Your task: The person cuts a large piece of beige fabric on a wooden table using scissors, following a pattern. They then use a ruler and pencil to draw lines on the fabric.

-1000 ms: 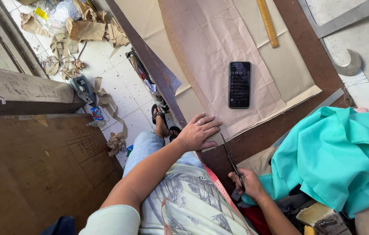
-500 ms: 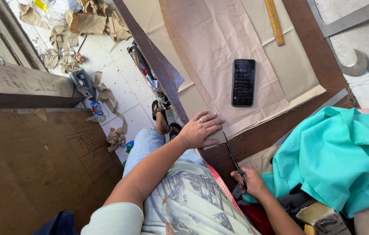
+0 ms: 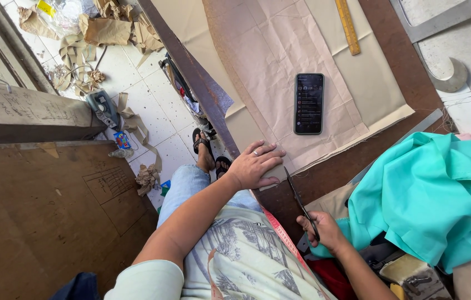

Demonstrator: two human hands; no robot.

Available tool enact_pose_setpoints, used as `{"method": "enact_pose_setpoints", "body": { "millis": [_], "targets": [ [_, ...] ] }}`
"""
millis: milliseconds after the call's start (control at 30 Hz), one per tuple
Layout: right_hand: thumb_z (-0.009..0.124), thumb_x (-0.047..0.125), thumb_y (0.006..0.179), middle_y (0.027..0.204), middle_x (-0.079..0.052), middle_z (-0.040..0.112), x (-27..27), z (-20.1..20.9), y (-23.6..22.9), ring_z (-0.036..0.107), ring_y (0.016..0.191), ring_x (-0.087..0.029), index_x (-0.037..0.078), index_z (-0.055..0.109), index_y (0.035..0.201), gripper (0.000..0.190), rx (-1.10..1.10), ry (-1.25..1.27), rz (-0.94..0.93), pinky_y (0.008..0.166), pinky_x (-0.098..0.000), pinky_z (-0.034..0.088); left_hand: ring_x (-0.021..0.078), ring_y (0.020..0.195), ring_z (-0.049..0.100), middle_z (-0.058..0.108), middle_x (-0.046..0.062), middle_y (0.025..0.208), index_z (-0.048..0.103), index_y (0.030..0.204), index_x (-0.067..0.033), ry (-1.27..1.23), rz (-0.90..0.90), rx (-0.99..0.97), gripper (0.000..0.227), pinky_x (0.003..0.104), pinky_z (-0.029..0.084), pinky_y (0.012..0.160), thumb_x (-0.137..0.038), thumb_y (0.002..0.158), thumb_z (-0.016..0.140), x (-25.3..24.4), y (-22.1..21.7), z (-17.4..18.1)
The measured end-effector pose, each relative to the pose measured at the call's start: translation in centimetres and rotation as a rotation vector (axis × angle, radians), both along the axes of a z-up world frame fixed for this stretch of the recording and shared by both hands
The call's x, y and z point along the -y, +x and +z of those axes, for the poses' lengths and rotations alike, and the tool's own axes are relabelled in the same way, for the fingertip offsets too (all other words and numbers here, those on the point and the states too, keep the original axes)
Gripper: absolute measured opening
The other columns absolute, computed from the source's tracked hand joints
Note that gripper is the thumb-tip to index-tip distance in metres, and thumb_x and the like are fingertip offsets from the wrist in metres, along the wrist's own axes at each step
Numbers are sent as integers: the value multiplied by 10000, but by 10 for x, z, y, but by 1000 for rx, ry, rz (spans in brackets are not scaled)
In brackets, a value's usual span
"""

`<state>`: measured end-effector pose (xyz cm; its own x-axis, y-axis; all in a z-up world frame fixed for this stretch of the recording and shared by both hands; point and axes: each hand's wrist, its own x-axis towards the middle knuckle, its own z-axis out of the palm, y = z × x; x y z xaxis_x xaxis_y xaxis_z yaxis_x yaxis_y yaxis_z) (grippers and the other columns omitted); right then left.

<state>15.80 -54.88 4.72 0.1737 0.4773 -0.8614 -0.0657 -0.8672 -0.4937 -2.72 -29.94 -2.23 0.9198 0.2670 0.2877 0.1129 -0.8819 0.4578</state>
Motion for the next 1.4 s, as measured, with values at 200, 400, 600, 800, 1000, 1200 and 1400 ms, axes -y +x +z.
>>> {"method": "enact_pose_setpoints", "body": {
  "millis": [200, 400, 600, 800, 1000, 1200, 1400],
  "targets": [
    [767, 363, 901, 482, -86, 483, -6, -9, 6, 448, 383, -172, 11, 590, 761, 418, -25, -1, -14, 342, -293, 365, 267, 1409, 497, 585, -9, 1478, 547, 1351, -123, -24, 18, -3, 639, 490, 280, 1226, -587, 924, 645, 1, 0, 2],
    [759, 320, 921, 507, -89, 486, -7, -17, 12, 428, 406, -165, 24, 714, 916, 299, -7, -64, 37, 356, -288, 364, 269, 1422, 481, 563, -10, 1505, 515, 1400, -118, -22, 13, -25, 682, 483, 266, 1232, -590, 923, 643, 0, -1, 3],
    [762, 378, 893, 474, -97, 522, -21, 4, 22, 463, 374, -171, -19, 632, 783, 432, -48, -61, 26, 352, -285, 383, 280, 1406, 504, 567, 26, 1499, 527, 1396, -122, 24, 29, 26, 673, 484, 286, 1229, -610, 940, 613, 2, -1, 3],
    [766, 400, 898, 490, -68, 474, -43, 10, 31, 423, 399, -157, 43, 548, 680, 472, -81, -6, 117, 342, -286, 354, 305, 1305, 581, 453, 178, 1532, 475, 1429, -91, 0, 37, 47, 747, 488, 303, 1223, -611, 923, 652, 2, -1, -1],
    [746, 414, 904, 484, -73, 484, -47, 12, 36, 441, 401, -156, 36, 550, 681, 481, -157, 33, 116, 320, -267, 355, 306, 1354, 541, 464, 191, 1514, 472, 1419, -73, -19, 50, 77, 754, 496, 313, 1219, -599, 914, 666, 2, 0, 1],
    [744, 269, 980, 444, -53, 423, -45, -4, 39, 439, 373, -176, 83, 449, 621, 501, -147, 42, 131, 359, -304, 334, 289, 1361, 530, 480, 193, 1490, 489, 1394, -68, -12, 58, 77, 739, 487, 319, 1214, -613, 918, 637, 2, 1, 5],
    [772, 240, 973, 509, -120, 544, -62, 18, 37, 461, 388, -164, 45, 554, 672, 420, -65, -62, 196, 339, -272, 342, 293, 1395, 490, 480, 196, 1493, 497, 1385, -65, -2, 51, 75, 702, 506, 306, 1230, -598, 943, 614, 3, 1, 7]
  ]
}}
